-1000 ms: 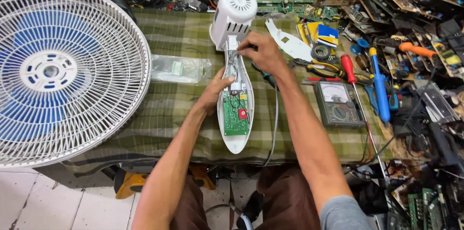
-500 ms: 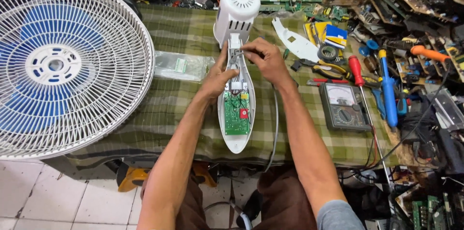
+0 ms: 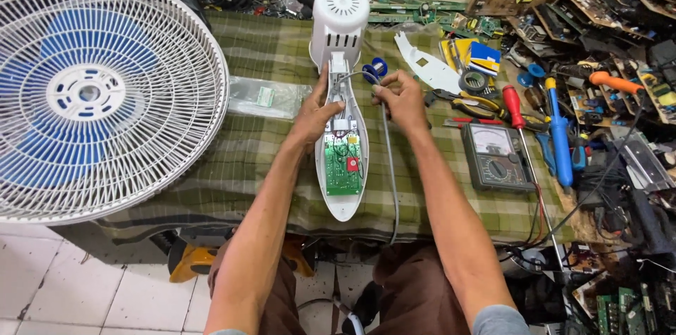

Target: Final testing and inspection of a circuit board and its wiring inside an appliance housing on a repair bench.

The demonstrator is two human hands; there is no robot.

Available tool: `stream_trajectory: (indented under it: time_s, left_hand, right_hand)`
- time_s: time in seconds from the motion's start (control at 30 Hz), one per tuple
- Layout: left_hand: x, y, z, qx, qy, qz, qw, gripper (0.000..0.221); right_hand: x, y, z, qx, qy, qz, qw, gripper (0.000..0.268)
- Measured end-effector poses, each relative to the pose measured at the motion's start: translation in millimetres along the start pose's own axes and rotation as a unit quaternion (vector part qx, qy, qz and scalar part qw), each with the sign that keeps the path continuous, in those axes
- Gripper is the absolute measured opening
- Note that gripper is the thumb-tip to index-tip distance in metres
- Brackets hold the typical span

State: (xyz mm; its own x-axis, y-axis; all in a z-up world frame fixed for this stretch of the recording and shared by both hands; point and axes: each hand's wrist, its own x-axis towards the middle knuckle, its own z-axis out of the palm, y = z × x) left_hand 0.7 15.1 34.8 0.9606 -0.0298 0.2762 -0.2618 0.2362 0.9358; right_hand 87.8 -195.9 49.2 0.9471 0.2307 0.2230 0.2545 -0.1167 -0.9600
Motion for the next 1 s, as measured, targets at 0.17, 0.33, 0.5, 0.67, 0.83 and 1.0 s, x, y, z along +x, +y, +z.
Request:
stream_trajectory:
  time_s: [0.17,0.33,0.5,0.67,0.83,1.0]
  left_hand:
    - [7.5,-34.3,-8.9,0.002,0.016,0.093,0.996,0.084]
    - [9.6,-27.0,-17.0,0.197,0.014,0.208,0.958,0.067]
    - [13.0,-29.3,-13.9,0.188,0.02,0.158,0.969,0.062]
    - [17.4,-25.7,-8.7,0.201,0.001,0.138,0.97,0.056]
    - [12.1,-8.3,-1.4,0.187,-0.011,0.173,0.967,0.048]
    - [12.8,-15.7,-0.4,0.158,-0.008,0.182,0.971,0.051]
  right_hand:
    - [11.9,53.2,24.3,0.023,0.016,-0.049,0.998,0.012]
    - [7.2,57.7,29.5,-0.048,0.06,-0.046,0.996,0.014]
    - [-39.3,-5.3,41.8,-0.038,-0.01,0.019,0.999,0.023]
    - [-71.7,-10.4,57.4,-0.03,-0.046,0.001,0.998,0.042]
    - [-73.6,-5.6,61.1,-0.007,-0.01,-0.105,0.994,0.047]
    - [-69.1,16.8,57.1,0.018,-0.021,-0.094,0.995,0.051]
